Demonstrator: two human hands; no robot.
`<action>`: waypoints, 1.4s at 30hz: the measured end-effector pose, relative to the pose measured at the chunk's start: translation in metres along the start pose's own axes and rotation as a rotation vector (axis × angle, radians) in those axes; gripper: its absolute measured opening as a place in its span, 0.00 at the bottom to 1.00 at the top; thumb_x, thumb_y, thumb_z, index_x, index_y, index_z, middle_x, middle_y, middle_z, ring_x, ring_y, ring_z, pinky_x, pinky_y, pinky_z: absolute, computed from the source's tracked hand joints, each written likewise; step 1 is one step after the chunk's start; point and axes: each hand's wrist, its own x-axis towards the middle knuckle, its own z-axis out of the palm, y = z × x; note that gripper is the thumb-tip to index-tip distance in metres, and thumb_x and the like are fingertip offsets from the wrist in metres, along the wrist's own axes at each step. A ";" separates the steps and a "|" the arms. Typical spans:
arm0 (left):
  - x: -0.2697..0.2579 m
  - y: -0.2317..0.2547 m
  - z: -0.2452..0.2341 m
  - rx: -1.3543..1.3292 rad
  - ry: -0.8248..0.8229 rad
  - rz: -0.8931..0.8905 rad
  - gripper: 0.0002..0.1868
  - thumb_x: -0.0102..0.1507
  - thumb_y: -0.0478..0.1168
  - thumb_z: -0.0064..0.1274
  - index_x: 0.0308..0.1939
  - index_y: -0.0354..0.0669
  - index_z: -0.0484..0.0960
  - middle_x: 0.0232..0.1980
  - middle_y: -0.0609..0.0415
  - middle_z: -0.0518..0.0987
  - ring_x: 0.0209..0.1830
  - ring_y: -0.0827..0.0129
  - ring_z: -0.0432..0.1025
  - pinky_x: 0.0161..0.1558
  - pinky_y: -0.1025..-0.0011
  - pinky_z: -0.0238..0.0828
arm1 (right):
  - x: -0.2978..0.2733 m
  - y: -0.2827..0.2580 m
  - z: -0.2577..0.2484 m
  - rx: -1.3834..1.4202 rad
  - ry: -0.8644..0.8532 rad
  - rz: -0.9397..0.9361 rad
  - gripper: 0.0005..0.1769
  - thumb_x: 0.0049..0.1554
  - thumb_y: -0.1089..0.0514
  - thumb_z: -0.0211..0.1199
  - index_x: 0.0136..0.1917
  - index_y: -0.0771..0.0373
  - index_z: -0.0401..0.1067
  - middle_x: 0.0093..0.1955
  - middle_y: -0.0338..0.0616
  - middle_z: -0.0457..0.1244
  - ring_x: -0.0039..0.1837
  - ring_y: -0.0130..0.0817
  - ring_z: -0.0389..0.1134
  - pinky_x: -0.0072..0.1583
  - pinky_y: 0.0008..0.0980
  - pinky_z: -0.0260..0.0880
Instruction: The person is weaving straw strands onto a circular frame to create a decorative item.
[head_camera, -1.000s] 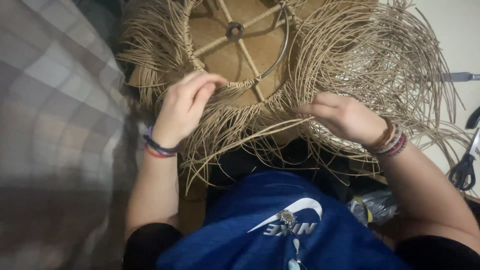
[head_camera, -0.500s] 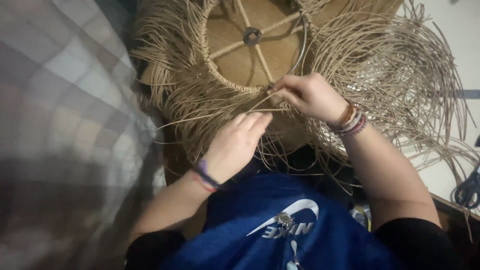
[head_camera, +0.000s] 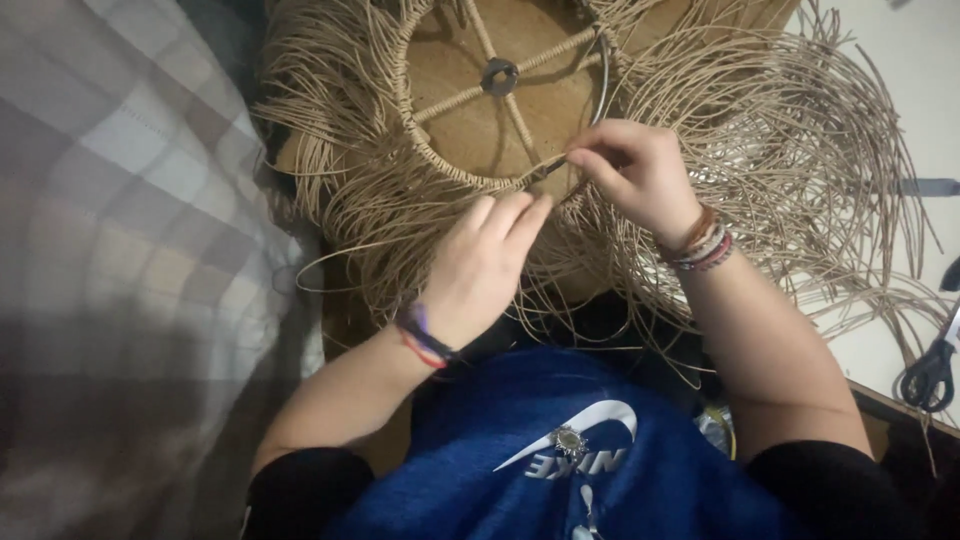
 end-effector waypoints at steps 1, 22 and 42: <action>-0.005 0.002 0.011 -0.028 -0.037 -0.028 0.14 0.67 0.32 0.45 0.55 0.43 0.80 0.45 0.50 0.76 0.44 0.59 0.73 0.43 0.65 0.74 | 0.001 0.001 0.005 0.008 0.044 0.018 0.06 0.66 0.52 0.69 0.51 0.55 0.80 0.30 0.35 0.63 0.33 0.32 0.62 0.41 0.33 0.63; -0.037 -0.010 0.113 0.112 0.017 -0.167 0.06 0.61 0.42 0.50 0.38 0.45 0.79 0.28 0.55 0.74 0.31 0.57 0.74 0.36 0.63 0.73 | 0.024 -0.049 0.042 -0.982 -0.035 -0.305 0.04 0.55 0.55 0.58 0.42 0.44 0.72 0.34 0.27 0.63 0.33 0.29 0.72 0.34 0.31 0.72; -0.010 -0.008 0.072 -0.154 -0.400 -0.624 0.15 0.67 0.50 0.44 0.41 0.44 0.79 0.31 0.44 0.82 0.37 0.45 0.80 0.38 0.50 0.77 | -0.024 -0.059 0.030 -0.111 0.007 0.257 0.26 0.60 0.58 0.62 0.68 0.59 0.59 0.43 0.53 0.72 0.44 0.58 0.74 0.45 0.62 0.71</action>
